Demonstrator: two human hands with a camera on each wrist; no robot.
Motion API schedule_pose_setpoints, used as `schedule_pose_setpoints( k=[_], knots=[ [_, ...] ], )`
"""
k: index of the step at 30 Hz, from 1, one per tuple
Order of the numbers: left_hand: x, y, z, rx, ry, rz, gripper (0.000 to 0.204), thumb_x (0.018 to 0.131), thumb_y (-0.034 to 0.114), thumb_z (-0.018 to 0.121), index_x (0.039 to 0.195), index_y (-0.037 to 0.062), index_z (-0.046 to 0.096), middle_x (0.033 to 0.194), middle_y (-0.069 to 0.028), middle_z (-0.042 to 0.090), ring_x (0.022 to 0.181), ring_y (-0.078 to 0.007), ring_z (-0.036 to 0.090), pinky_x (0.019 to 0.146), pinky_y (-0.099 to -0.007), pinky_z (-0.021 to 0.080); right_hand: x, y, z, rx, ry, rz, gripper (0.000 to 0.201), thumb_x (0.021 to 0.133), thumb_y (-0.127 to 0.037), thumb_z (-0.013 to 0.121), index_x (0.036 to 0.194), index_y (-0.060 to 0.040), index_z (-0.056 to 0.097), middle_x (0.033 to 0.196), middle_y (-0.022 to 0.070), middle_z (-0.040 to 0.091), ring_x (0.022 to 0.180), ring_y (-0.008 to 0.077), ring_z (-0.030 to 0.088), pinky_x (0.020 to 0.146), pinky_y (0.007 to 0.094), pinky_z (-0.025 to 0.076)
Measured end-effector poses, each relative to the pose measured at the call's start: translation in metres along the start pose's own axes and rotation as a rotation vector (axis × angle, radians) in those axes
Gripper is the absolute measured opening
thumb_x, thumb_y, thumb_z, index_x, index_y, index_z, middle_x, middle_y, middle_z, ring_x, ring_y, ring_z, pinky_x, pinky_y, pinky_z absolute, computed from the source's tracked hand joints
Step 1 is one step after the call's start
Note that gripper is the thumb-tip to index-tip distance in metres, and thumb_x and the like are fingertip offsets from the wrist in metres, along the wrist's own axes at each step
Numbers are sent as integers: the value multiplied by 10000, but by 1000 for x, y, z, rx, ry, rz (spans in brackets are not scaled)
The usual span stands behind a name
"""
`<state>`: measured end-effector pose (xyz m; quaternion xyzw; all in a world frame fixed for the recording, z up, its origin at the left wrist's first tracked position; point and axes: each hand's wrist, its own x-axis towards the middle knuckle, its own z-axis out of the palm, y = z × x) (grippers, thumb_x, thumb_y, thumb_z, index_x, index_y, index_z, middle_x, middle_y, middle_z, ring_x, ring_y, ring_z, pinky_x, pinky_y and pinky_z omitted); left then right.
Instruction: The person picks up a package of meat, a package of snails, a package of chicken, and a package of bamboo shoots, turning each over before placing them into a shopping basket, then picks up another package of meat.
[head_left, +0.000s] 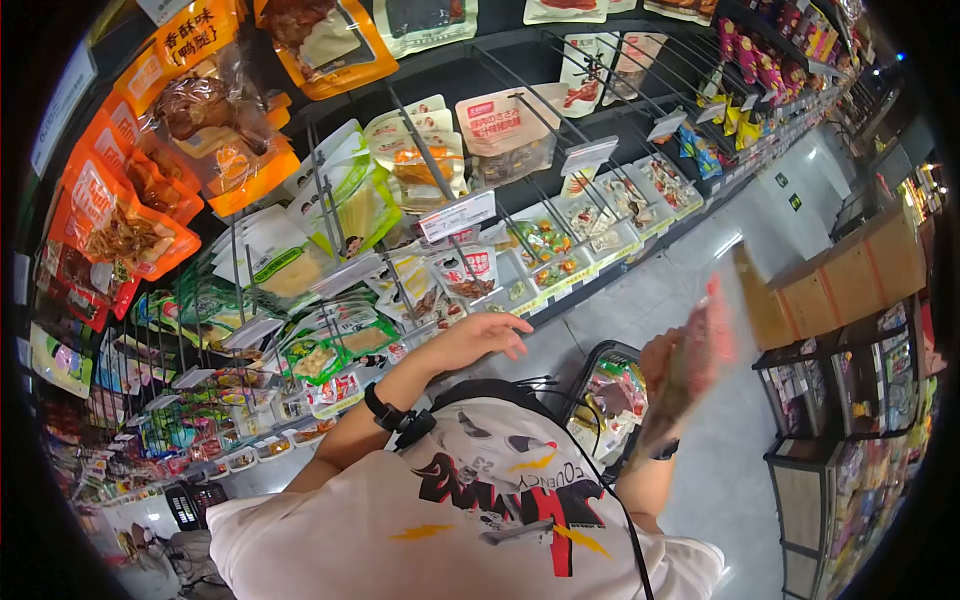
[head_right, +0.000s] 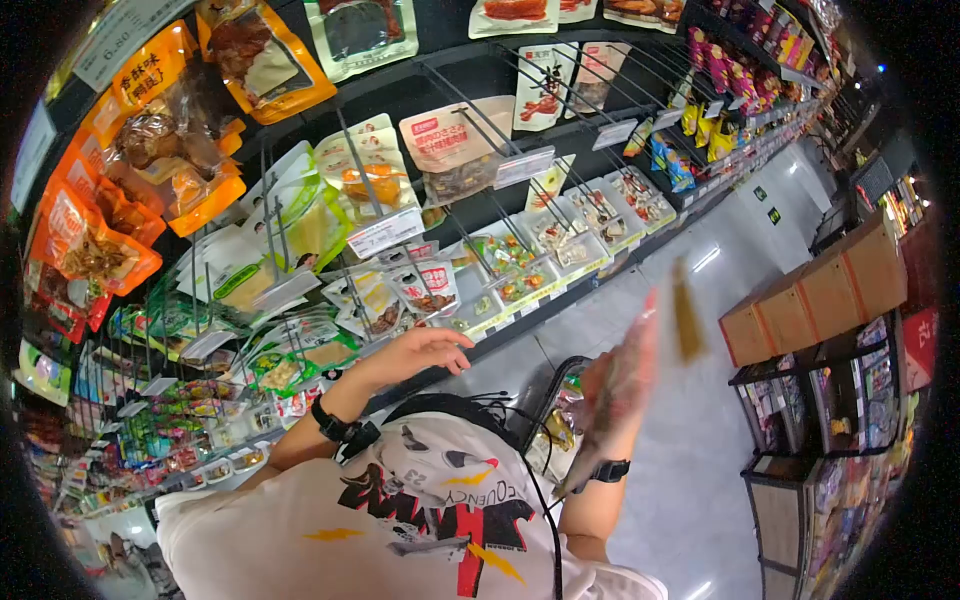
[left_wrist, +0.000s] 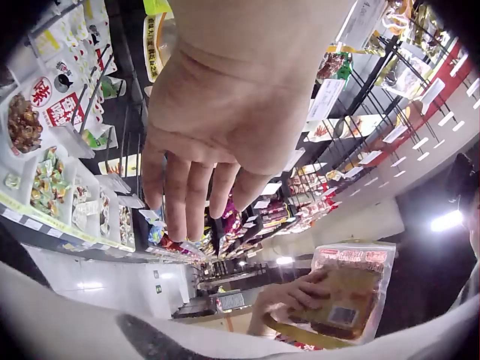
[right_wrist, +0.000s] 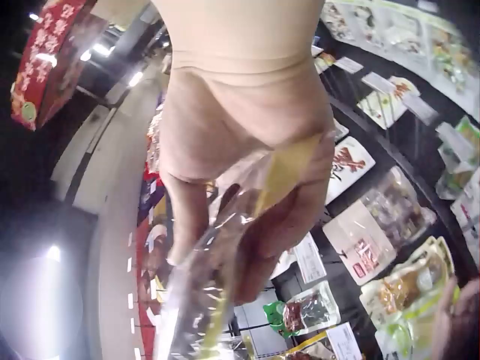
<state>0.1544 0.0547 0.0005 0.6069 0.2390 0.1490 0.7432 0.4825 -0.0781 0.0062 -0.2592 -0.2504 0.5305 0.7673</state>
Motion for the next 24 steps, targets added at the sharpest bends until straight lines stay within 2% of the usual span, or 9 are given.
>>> schedule_pose_setpoints(
  k=[3, 6, 8, 12, 13, 15, 18, 19, 24],
  knots=[
    [4, 1, 2, 14, -11, 8, 334, 1014, 203, 557, 1293, 21, 581, 1077, -129, 693, 953, -169, 659, 882, -304, 508, 16, -14, -39, -429, -97, 277, 637, 686, -168, 846, 1235, -23, 557, 773, 3, 636, 625, 140, 583, 568, 283, 473],
    [1, 5, 5, 36, -4, 6, 328, 1012, 196, 557, 1288, 20, 586, 1071, -127, 694, 947, -166, 659, 880, -304, 508, 20, -24, -9, -635, -8, 267, 643, 661, -140, 851, 1227, -17, 572, 863, 13, 671, 698, 120, 614, 595, 285, 490],
    [2, 5, 3, 36, -5, 11, 326, 1012, 193, 555, 1285, 19, 589, 1070, -128, 695, 944, -166, 659, 879, -305, 508, 7, -17, -16, -300, -58, 19, 605, 710, -169, 827, 1235, -6, 575, 857, 30, 679, 725, 133, 642, 591, 294, 500],
    [3, -3, 1, 13, -12, 2, 326, 1014, 194, 551, 1285, 16, 590, 1074, -132, 696, 941, -167, 660, 879, -307, 508, 47, -15, -8, 269, -986, -119, 548, 976, -417, 523, 1367, -34, 505, 645, 41, 617, 556, 142, 607, 488, 339, 478],
    [4, -2, 1, 14, -10, -5, 327, 1015, 195, 549, 1285, 15, 590, 1074, -134, 695, 941, -168, 661, 879, -307, 508, 53, -11, 1, 350, -1090, -109, 526, 983, -411, 515, 1346, -31, 521, 612, 26, 592, 511, 131, 569, 466, 331, 461],
    [3, -2, 3, 12, -13, -6, 327, 1019, 201, 545, 1283, 13, 590, 1077, -137, 694, 941, -170, 660, 880, -306, 508, 19, -7, -11, 10, -471, -37, 373, 901, -272, 665, 1189, -48, 587, 665, -16, 584, 504, 170, 542, 561, 329, 498],
    [1, -3, 0, 9, -11, 2, 334, 1022, 212, 543, 1289, 15, 586, 1087, -137, 691, 948, -173, 661, 880, -309, 508, 21, -7, -1, -475, -29, 237, 310, 757, -108, 809, 1013, -7, 665, 816, -13, 658, 667, 113, 606, 643, 267, 510],
    [-1, -3, -1, -1, -10, 3, 339, 1023, 217, 543, 1293, 17, 583, 1092, -136, 691, 954, -174, 662, 881, -310, 508, 23, -4, 9, -601, 28, 376, 265, 769, -95, 800, 983, 10, 684, 872, 3, 682, 713, 83, 612, 636, 245, 495],
    [-4, 1, -5, 4, 14, 15, 417, 1019, 237, 557, 1381, 39, 500, 1148, -135, 667, 1010, -190, 657, 916, -319, 493, 19, 20, 18, -462, 47, 348, 275, 786, -81, 790, 1019, 11, 674, 923, 18, 698, 769, 89, 632, 682, 251, 502]
  ],
)
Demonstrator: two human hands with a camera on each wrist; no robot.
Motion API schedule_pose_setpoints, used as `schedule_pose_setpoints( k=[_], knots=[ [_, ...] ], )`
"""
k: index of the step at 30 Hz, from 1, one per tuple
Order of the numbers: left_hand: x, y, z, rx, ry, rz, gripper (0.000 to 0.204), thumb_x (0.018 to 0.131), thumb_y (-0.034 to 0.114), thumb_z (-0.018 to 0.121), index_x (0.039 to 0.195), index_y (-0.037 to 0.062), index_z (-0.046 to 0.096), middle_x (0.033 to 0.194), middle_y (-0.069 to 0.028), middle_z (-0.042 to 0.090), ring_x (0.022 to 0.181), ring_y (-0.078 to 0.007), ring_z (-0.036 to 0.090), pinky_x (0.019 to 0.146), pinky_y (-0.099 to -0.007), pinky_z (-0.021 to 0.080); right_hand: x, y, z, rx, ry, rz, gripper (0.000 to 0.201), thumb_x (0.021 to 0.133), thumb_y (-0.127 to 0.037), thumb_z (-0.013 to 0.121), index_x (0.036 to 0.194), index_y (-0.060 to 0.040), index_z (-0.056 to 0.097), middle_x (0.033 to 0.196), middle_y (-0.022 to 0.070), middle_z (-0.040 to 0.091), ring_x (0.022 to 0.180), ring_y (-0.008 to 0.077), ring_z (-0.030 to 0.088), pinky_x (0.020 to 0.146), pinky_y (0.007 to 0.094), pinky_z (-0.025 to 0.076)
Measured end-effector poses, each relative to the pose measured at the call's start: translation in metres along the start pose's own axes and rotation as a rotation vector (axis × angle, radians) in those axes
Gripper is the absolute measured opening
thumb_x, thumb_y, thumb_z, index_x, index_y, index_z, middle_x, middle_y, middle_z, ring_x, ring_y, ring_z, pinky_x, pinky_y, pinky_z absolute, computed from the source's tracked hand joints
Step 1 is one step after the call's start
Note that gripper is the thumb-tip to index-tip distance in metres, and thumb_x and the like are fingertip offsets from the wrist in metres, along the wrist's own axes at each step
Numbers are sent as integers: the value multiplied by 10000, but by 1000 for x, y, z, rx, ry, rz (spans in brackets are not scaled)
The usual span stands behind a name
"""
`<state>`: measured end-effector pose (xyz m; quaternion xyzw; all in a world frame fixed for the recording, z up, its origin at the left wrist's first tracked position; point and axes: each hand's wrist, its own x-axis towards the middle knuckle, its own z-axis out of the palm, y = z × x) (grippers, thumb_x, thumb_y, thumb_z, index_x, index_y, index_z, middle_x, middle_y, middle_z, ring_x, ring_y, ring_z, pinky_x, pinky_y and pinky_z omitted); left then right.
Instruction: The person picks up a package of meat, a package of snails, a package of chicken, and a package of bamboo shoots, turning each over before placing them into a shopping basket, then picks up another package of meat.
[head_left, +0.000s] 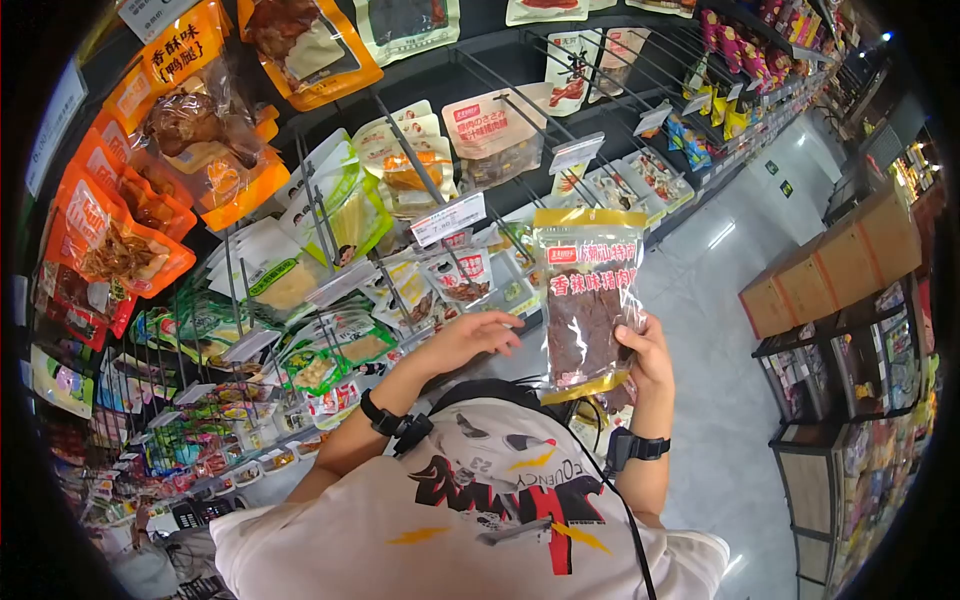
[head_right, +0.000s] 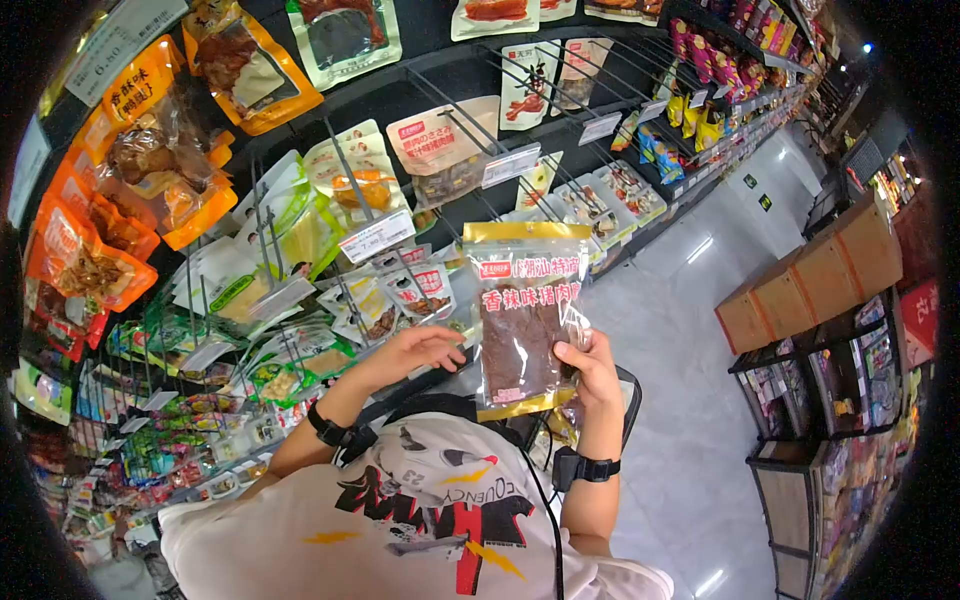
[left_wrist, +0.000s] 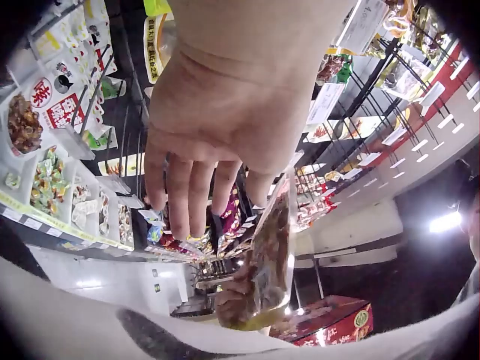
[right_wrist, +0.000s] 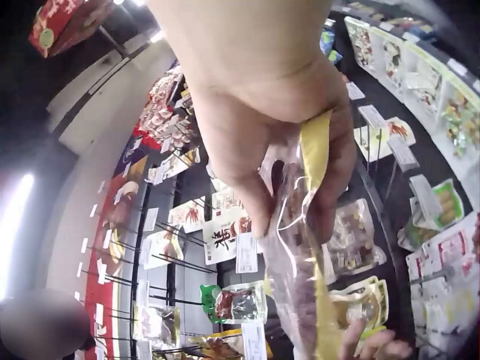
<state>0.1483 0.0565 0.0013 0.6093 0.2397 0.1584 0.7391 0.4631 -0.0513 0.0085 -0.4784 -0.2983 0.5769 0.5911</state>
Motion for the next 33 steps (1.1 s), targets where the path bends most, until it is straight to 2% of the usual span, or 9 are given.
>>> schedule_pose_setpoints(
  k=[5, 8, 9, 10, 14, 21, 27, 28, 33],
  knots=[
    [-4, 11, 8, -63, 70, 64, 685, 1005, 235, 589, 1568, 111, 221, 1339, -127, 523, 1165, -208, 588, 965, -327, 470, 6, 0, 14, -17, -35, 16, 241, 858, -85, 736, 1065, 13, 660, 939, 28, 709, 788, 87, 641, 723, 245, 505],
    [0, 4, 7, -93, -3, 124, 803, 990, 271, 617, 1597, 143, 108, 1391, -111, 448, 1228, -204, 530, 977, -328, 465, 2, 0, 25, -55, -105, 7, 396, 879, -100, 727, 1226, 51, 609, 1056, 56, 699, 921, 120, 641, 777, 275, 519],
    [1, 3, 6, -134, 28, 101, 807, 987, 295, 620, 1597, 144, 114, 1393, -107, 448, 1224, -200, 526, 966, -322, 469, -2, -2, 31, -66, -128, -1, 444, 876, -105, 733, 1264, 58, 593, 1092, 66, 694, 961, 127, 639, 788, 283, 521],
    [1, 3, 5, -175, 60, 79, 811, 984, 319, 623, 1596, 146, 119, 1395, -102, 448, 1220, -197, 521, 955, -316, 473, 1, 24, 4, -118, -187, -43, 624, 860, -174, 759, 1380, 62, 507, 1257, 123, 635, 1102, 168, 609, 846, 329, 534],
    [3, 8, 3, -351, 106, -35, 803, 980, 407, 615, 1590, 141, 165, 1377, -67, 484, 1155, -158, 540, 877, -281, 487, -16, 7, 36, 128, -518, -25, 830, 824, -379, 774, 1461, 23, 426, 1392, 183, 547, 1218, 288, 578, 907, 401, 544],
    [8, -16, 0, -383, 49, -125, 614, 990, 390, 605, 1475, 80, 393, 1289, -9, 583, 1107, -79, 558, 769, -227, 461, -9, 24, 43, 117, -569, 57, 920, 812, -452, 771, 1509, -14, 358, 1427, 178, 514, 1251, 298, 563, 932, 413, 528],
    [6, -25, -13, -242, 333, -135, 515, 978, 336, 624, 1405, 96, 464, 1260, -4, 601, 1052, -98, 598, 707, -225, 462, -6, 50, 29, 269, -317, 108, 881, 868, -285, 749, 1558, -53, 254, 1421, 116, 525, 1277, 233, 532, 949, 368, 509],
    [3, -9, -5, -232, 341, -90, 521, 978, 299, 620, 1415, 57, 473, 1256, -35, 616, 1001, -115, 628, 674, -231, 475, 0, 55, 18, 167, -243, 121, 784, 891, -147, 712, 1542, -48, 286, 1413, 86, 531, 1260, 179, 534, 956, 311, 494],
    [-2, 13, 6, -160, -39, 3, 482, 1004, 230, 572, 1433, 25, 494, 1197, -78, 661, 1073, -134, 634, 671, -239, 485, -5, 44, 10, 230, -109, 113, 638, 863, -1, 688, 1443, -35, 427, 1289, 63, 631, 1144, 157, 602, 970, 288, 468]
  ],
)
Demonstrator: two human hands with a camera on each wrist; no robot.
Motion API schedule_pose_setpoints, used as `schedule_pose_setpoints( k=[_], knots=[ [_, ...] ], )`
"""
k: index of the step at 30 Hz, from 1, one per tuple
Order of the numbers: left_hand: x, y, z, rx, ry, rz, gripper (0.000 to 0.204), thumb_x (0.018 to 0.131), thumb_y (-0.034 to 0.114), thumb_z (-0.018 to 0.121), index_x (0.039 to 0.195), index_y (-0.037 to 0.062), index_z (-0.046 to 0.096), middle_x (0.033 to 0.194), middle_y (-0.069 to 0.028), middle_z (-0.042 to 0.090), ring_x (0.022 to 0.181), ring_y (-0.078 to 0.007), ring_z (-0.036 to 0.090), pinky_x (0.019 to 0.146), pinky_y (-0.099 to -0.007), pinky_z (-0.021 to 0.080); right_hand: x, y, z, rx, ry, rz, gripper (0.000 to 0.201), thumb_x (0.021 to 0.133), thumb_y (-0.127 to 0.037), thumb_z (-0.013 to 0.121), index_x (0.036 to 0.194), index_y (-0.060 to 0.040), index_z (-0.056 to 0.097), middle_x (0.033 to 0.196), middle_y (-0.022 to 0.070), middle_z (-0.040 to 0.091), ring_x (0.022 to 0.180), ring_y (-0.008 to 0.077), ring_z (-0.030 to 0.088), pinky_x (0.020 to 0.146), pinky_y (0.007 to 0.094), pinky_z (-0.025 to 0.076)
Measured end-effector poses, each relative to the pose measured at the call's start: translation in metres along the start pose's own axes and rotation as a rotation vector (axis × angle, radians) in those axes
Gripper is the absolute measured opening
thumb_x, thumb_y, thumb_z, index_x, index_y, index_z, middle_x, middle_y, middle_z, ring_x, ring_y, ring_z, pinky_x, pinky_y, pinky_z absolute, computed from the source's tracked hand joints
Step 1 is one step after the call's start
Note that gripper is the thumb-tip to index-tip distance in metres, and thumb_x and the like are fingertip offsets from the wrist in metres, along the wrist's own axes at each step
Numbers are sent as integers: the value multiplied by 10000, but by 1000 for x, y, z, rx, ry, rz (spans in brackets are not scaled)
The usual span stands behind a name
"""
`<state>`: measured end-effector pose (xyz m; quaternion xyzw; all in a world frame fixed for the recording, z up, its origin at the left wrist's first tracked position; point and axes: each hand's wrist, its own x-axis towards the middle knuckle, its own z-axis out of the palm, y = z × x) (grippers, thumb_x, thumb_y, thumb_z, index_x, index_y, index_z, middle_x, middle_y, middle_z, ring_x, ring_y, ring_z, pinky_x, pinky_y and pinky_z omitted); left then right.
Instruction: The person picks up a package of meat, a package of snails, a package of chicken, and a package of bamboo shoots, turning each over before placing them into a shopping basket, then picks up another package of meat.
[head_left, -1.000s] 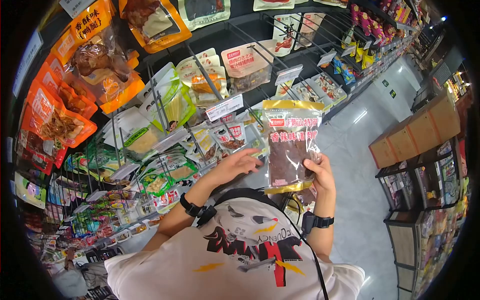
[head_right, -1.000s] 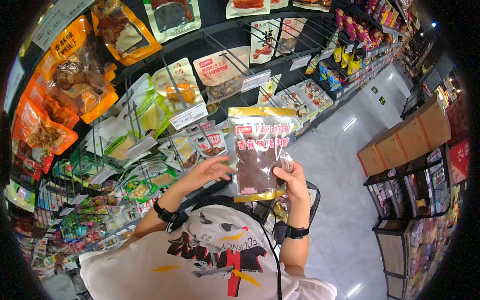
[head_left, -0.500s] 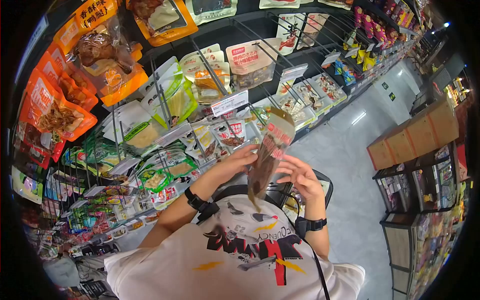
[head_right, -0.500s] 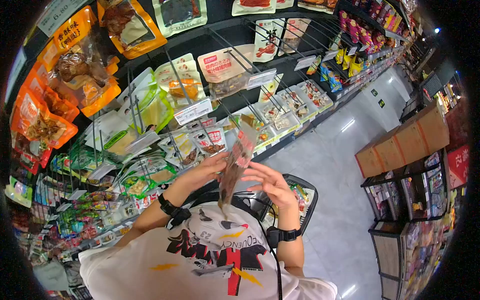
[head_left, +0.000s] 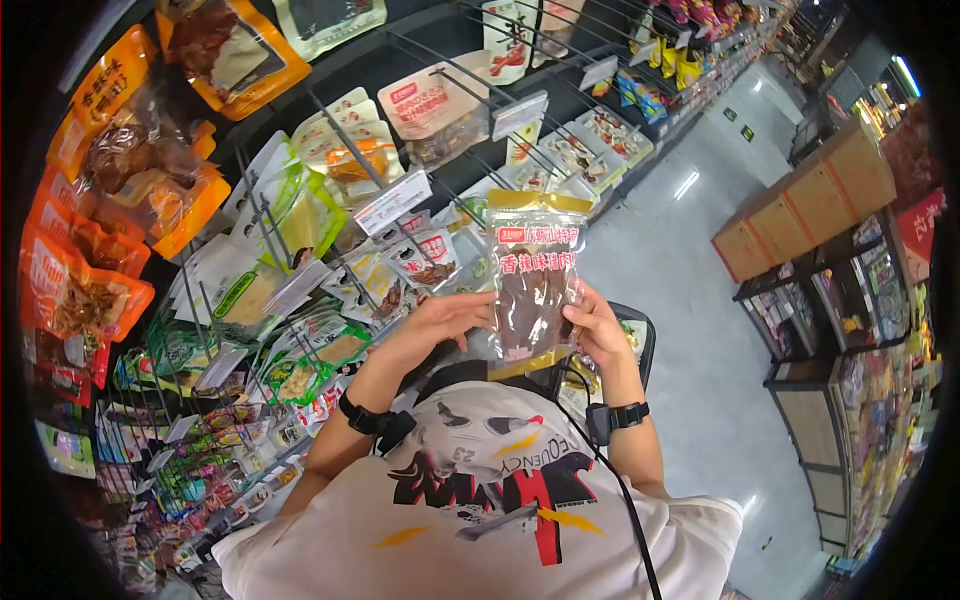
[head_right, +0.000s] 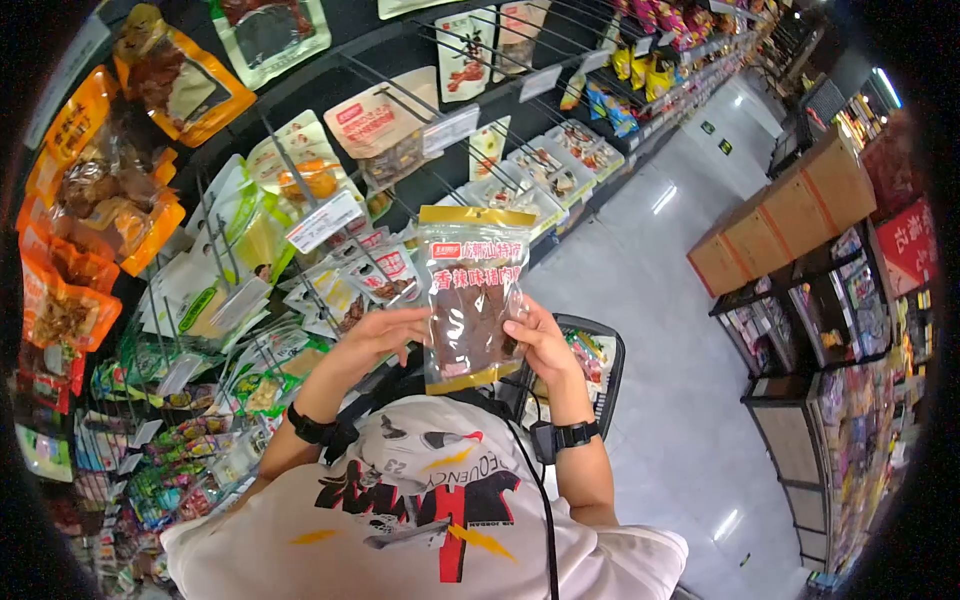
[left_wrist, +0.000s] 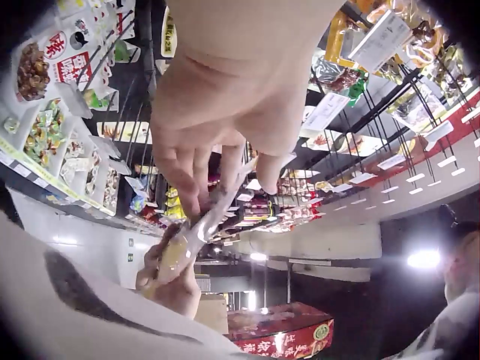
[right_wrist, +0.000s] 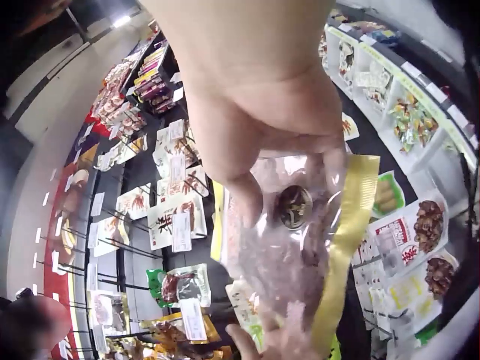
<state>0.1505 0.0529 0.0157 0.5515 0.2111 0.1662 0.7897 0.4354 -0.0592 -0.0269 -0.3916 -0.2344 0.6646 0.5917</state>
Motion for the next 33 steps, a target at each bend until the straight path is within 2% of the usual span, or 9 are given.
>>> schedule_pose_setpoints(
  k=[3, 7, 14, 17, 20, 22, 25, 30, 33],
  knots=[
    [3, 3, 4, 20, -73, -1, 467, 1005, 250, 562, 1414, 31, 514, 1193, -88, 668, 1081, -150, 642, 721, -248, 494, -6, 6, -14, 80, 17, -45, 624, 829, 25, 710, 1404, -24, 476, 1264, 60, 643, 1068, 146, 625, 956, 291, 468],
    [9, -8, 1, -21, 68, -51, 433, 1002, 287, 557, 1338, 16, 548, 1173, -153, 681, 1040, -209, 671, 821, -287, 514, -27, -11, -54, -28, 150, -147, 644, 794, 17, 745, 1386, -11, 490, 1207, 52, 656, 939, 130, 624, 870, 288, 500],
    [3, -19, -20, -60, 216, -55, 380, 1017, 286, 535, 1273, 9, 572, 1093, -130, 697, 952, -188, 682, 832, -294, 518, -89, -62, -119, -76, 375, -334, 544, 859, -81, 731, 1351, 17, 519, 1189, 101, 669, 1050, 187, 648, 947, 320, 504],
    [1, -25, -23, -126, 313, -30, 322, 1023, 261, 523, 1222, 16, 587, 1044, -114, 697, 917, -180, 679, 829, -301, 517, -103, -41, -173, -198, 539, -228, 527, 880, -91, 710, 1353, 35, 515, 1187, 107, 666, 1024, 185, 650, 950, 313, 497],
    [-1, -28, -23, -170, 365, -12, 294, 1027, 249, 517, 1196, 21, 592, 1018, -107, 696, 901, -181, 678, 815, -307, 518, -116, 33, -281, -371, 836, -34, 527, 925, -228, 654, 1385, -15, 511, 1252, 106, 634, 1105, 225, 609, 930, 411, 499],
    [-2, -30, -25, -185, 396, -7, 286, 1027, 247, 517, 1187, 23, 594, 1001, -104, 696, 890, -182, 678, 804, -310, 518, -132, 79, -329, -521, 1078, 270, 496, 939, -234, 594, 1404, -78, 521, 1243, 82, 636, 1112, 244, 602, 893, 445, 500],
    [-4, -33, -30, -203, 441, -3, 282, 1025, 250, 522, 1180, 27, 598, 977, -99, 696, 875, -182, 678, 792, -310, 517, -123, 96, -278, -361, 1060, 282, 438, 929, -201, 580, 1359, -118, 568, 1228, 63, 645, 1017, 236, 637, 826, 418, 514],
    [-13, -46, -34, -255, 523, -37, 280, 1004, 272, 552, 1150, 42, 619, 963, -103, 704, 856, -197, 699, 762, -292, 513, -75, 151, -259, -342, 754, 348, 284, 942, -208, 608, 1213, -125, 623, 1176, 44, 660, 946, 225, 680, 721, 356, 545],
    [-18, -42, -32, -258, 550, -43, 274, 998, 291, 567, 1128, 59, 629, 967, -104, 706, 843, -184, 698, 752, -280, 511, -32, 160, -240, -450, 620, 332, 223, 957, -159, 597, 1148, -68, 666, 963, 36, 698, 809, 176, 684, 615, 280, 525]
  ],
)
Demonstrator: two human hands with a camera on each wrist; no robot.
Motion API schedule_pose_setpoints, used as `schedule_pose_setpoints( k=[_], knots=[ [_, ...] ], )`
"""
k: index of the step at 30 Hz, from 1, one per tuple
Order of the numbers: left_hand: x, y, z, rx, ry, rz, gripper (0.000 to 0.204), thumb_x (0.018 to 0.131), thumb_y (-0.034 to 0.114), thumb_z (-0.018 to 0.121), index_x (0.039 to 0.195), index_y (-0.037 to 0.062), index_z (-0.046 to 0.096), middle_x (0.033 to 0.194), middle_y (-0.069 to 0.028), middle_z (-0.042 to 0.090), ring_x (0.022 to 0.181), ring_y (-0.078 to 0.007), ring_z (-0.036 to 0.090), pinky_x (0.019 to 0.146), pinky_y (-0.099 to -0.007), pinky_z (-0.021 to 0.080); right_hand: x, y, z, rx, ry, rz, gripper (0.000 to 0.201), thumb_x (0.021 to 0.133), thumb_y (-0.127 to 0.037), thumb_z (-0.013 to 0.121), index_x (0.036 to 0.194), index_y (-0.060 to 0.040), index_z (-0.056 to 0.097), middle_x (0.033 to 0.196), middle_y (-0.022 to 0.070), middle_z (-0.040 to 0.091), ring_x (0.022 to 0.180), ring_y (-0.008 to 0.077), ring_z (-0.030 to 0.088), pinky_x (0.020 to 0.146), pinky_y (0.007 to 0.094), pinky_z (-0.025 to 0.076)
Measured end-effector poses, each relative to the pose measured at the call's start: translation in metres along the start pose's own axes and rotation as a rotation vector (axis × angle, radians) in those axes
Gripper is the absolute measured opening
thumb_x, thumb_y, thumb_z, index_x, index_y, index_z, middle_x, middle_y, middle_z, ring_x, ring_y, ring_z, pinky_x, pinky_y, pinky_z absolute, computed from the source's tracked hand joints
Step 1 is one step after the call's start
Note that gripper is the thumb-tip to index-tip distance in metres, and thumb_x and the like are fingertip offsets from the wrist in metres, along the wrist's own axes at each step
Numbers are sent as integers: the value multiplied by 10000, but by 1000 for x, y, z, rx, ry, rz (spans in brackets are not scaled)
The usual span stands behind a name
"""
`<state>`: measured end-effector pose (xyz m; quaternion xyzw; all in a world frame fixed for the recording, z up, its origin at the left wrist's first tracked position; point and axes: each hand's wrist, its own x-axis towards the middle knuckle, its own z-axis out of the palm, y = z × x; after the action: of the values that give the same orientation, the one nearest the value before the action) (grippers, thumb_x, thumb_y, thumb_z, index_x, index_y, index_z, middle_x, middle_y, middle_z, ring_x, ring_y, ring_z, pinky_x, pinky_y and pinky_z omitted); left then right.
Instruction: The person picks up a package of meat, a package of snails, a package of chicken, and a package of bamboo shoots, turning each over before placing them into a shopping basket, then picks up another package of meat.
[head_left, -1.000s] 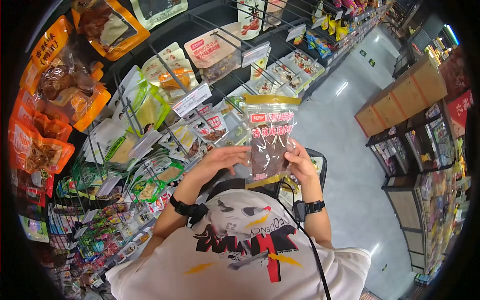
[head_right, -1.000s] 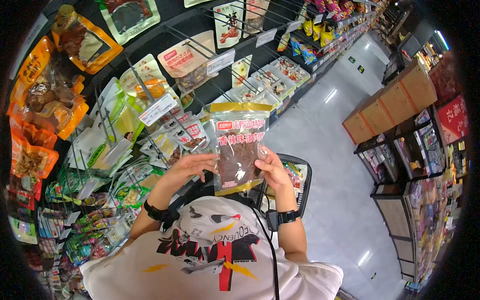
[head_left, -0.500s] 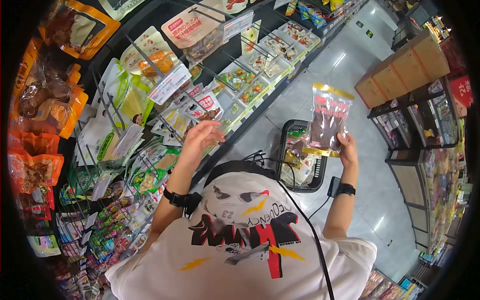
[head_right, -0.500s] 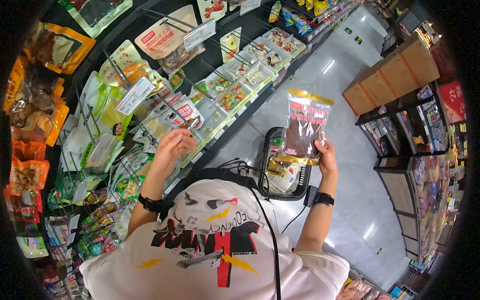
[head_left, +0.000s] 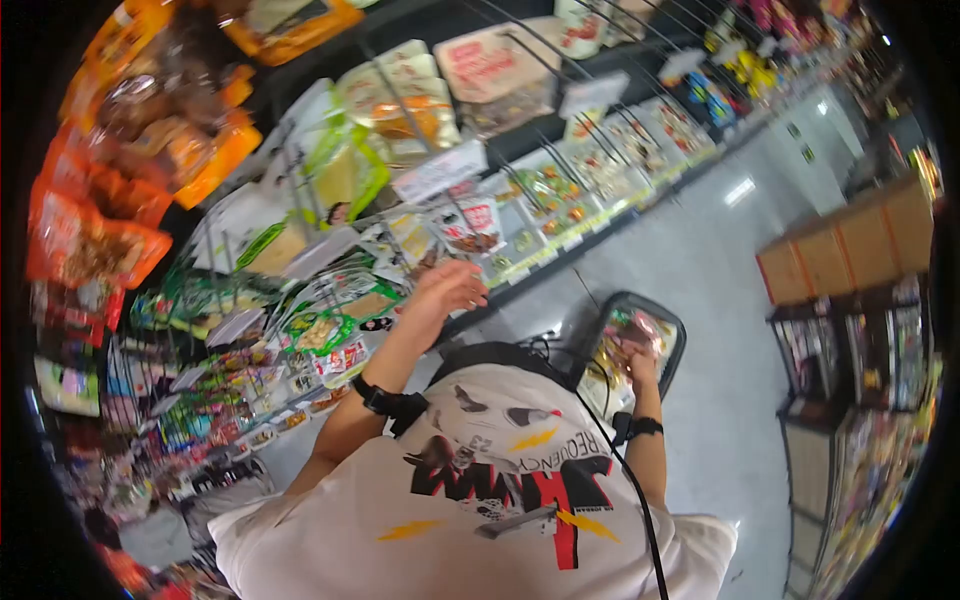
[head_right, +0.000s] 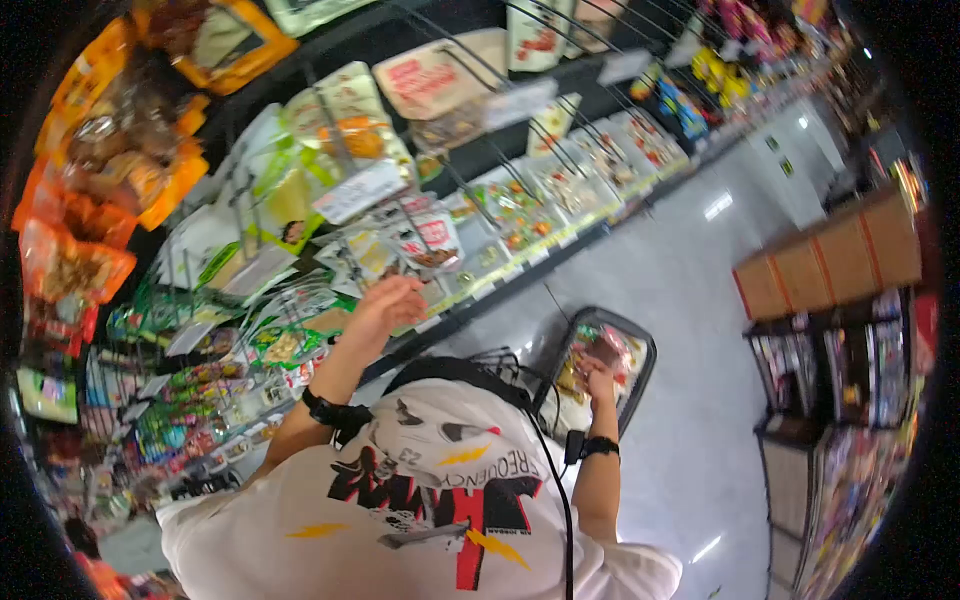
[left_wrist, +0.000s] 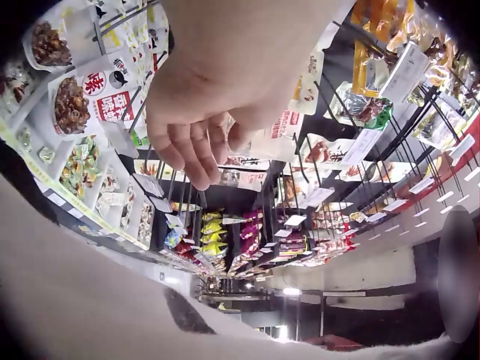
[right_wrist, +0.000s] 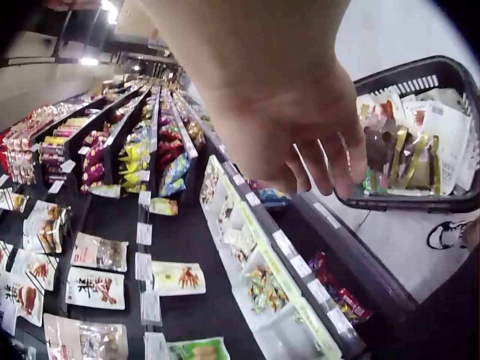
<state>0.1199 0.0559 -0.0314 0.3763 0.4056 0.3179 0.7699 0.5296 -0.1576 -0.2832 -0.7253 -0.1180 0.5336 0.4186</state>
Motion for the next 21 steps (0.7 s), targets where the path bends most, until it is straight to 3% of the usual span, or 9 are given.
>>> schedule_pose_setpoints(
  k=[1, 3, 4, 7, 14, 21],
  knots=[
    [-2, 2, 0, -2, -1, 8, 276, 998, 297, 567, 1126, 60, 630, 965, -102, 706, 845, -180, 697, 752, -278, 509, 11, -1, 9, -15, -56, -58, 230, 968, -177, 594, 1159, -62, 648, 961, 48, 704, 798, 179, 691, 575, 291, 508],
    [-3, 3, -4, -13, 12, 26, 282, 1000, 304, 566, 1131, 62, 631, 964, -99, 706, 850, -175, 694, 753, -274, 506, 31, -10, 27, 21, -125, -5, 247, 976, -162, 589, 1186, -45, 646, 992, 65, 712, 790, 171, 685, 560, 271, 496],
    [-5, 2, -7, -21, 14, 28, 285, 1001, 307, 566, 1133, 63, 632, 963, -98, 705, 853, -173, 693, 753, -272, 505, 50, -9, 29, 47, -242, 16, 275, 983, -177, 593, 1216, -39, 638, 1013, 75, 712, 784, 165, 679, 606, 279, 521],
    [-13, -1, -14, -39, 44, 33, 291, 1003, 308, 565, 1147, 65, 635, 962, -95, 705, 862, -171, 692, 755, -270, 503, 32, -64, 75, -100, -219, 3, 286, 993, -197, 578, 1231, -48, 634, 1044, 67, 712, 844, 162, 681, 715, 292, 535],
    [-54, -6, -44, -155, 236, 147, 286, 1012, 275, 549, 1150, 35, 622, 944, -92, 701, 857, -189, 694, 742, -282, 516, 37, -138, 163, -306, -506, -108, 346, 979, -286, 609, 1260, -87, 636, 1159, 70, 708, 963, 159, 675, 789, 306, 520],
    [-100, -19, -76, -264, 417, 254, 296, 1017, 276, 535, 1188, 46, 609, 985, -89, 706, 858, -168, 693, 751, -274, 512, 45, -175, 257, -387, -627, -188, 347, 971, -319, 624, 1250, -113, 646, 1179, 30, 698, 1026, 161, 652, 856, 340, 506]
  ],
)
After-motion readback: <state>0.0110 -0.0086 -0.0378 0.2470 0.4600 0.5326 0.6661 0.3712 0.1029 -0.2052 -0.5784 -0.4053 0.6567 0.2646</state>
